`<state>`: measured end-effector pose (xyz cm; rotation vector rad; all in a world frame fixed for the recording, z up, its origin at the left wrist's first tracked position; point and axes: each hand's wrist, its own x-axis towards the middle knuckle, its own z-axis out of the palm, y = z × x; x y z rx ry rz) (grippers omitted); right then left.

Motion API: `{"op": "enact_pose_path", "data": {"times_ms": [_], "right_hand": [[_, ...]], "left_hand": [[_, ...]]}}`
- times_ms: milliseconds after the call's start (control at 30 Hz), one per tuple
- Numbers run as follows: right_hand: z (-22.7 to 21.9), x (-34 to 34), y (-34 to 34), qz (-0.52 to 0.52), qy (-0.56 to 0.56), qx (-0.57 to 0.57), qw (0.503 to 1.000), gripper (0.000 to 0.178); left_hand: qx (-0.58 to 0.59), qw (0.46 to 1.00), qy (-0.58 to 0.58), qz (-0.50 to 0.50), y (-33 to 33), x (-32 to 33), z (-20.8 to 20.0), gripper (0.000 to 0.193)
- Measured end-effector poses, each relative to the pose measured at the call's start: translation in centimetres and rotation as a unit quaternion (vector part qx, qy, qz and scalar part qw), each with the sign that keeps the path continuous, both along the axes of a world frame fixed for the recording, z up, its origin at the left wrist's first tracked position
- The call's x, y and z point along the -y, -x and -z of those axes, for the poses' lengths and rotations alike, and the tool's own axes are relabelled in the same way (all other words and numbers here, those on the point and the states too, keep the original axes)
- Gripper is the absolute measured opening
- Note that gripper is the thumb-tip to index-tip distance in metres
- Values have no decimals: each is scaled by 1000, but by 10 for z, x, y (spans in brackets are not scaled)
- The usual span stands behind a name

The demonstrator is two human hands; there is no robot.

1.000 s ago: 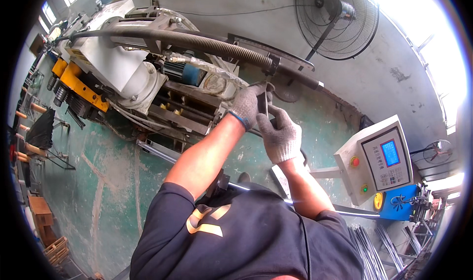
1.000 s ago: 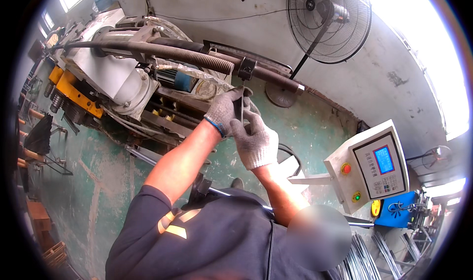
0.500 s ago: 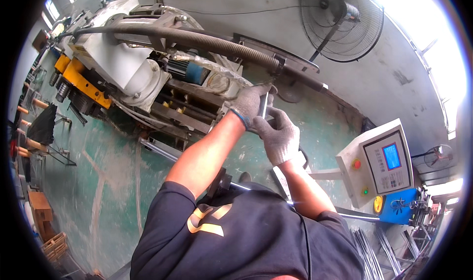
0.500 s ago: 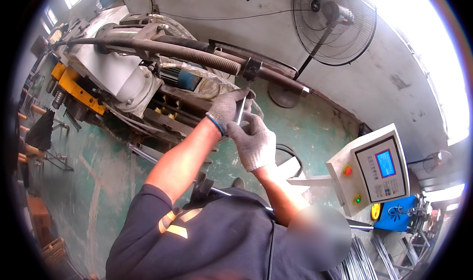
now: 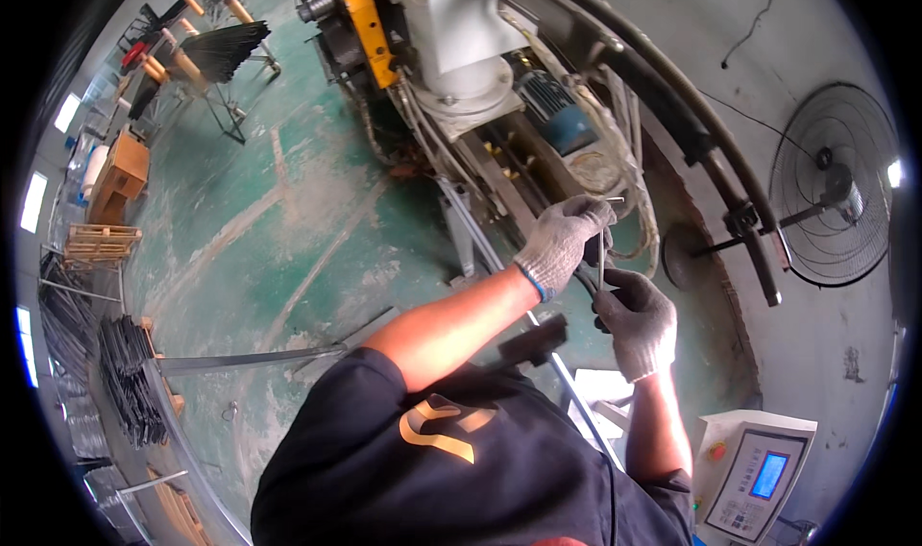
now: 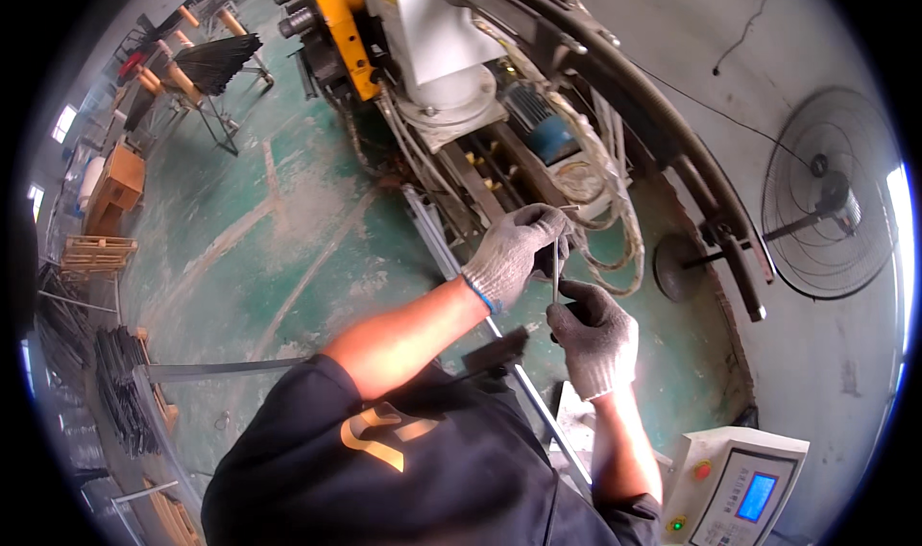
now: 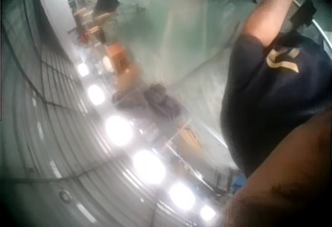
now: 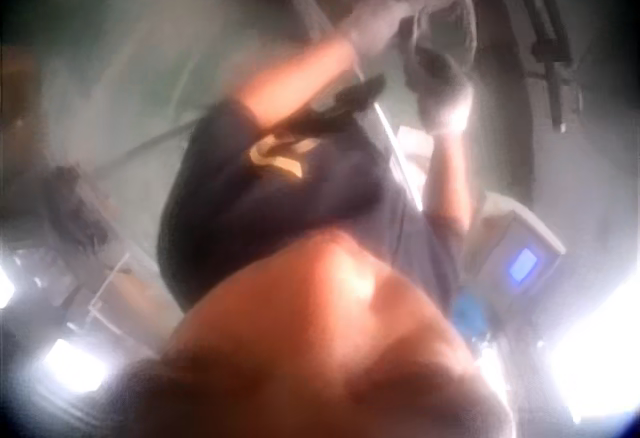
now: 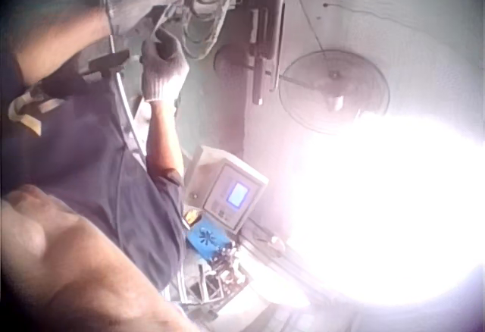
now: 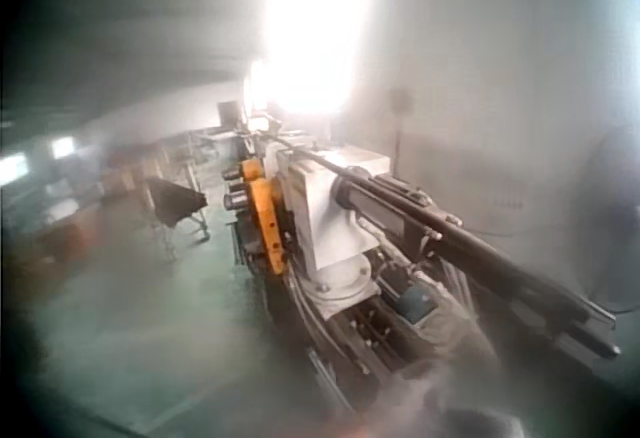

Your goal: The person measures a metal rod on a wooden workbench, then uses a manual bending machine to bend the rod into a rectangular frame. They repeat this process with multiple rods, stacking the finished frames on a rack.

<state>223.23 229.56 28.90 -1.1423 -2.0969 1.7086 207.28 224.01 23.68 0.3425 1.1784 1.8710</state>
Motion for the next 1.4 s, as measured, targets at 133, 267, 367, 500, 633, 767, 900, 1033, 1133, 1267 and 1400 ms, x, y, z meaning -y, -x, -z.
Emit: {"op": "enact_pose_path", "data": {"times_ms": [133, 267, 367, 500, 633, 767, 900, 1033, 1133, 1267, 1400], "right_hand": [[-23, 30, 36, -130, -156, 56, 978, 35], [-47, 72, 88, -230, -207, 35, 950, 25], [-41, 103, 134, -258, -304, 19, 917, 18], [-51, 133, 192, -252, -409, 14, 877, 15], [-91, 116, 252, -179, -468, -58, 863, 14], [-154, 60, 332, -59, -569, 57, 819, 26], [-193, -9, 413, -23, -603, 141, 785, 33], [-205, -85, 498, -92, -640, 282, 709, 32], [-194, -142, 561, -94, -620, 302, 718, 25], [-163, -223, 620, -135, -618, 366, 682, 20], [-121, -297, 653, -262, -668, 521, 463, 24]], "left_hand": [[33, 994, -64, -80, 27, 59, -9, 23], [-46, 985, -37, -163, 68, 117, -15, 23], [-32, 982, -45, -182, 104, 165, -26, 20], [-55, 984, -29, -165, 154, 212, -43, 21], [-72, 982, -12, -175, 194, 250, -35, 21], [-27, 980, 47, -191, 231, 279, 3, 20], [-24, 972, 93, -214, 273, 309, 27, 19], [-38, 960, 124, -250, 333, 330, 49, 18], [-52, 949, 169, -259, 374, 342, 53, 18], [-32, 938, 183, -293, 421, 363, 60, 19], [-14, 926, 198, -322, 471, 397, 97, 24]]}}
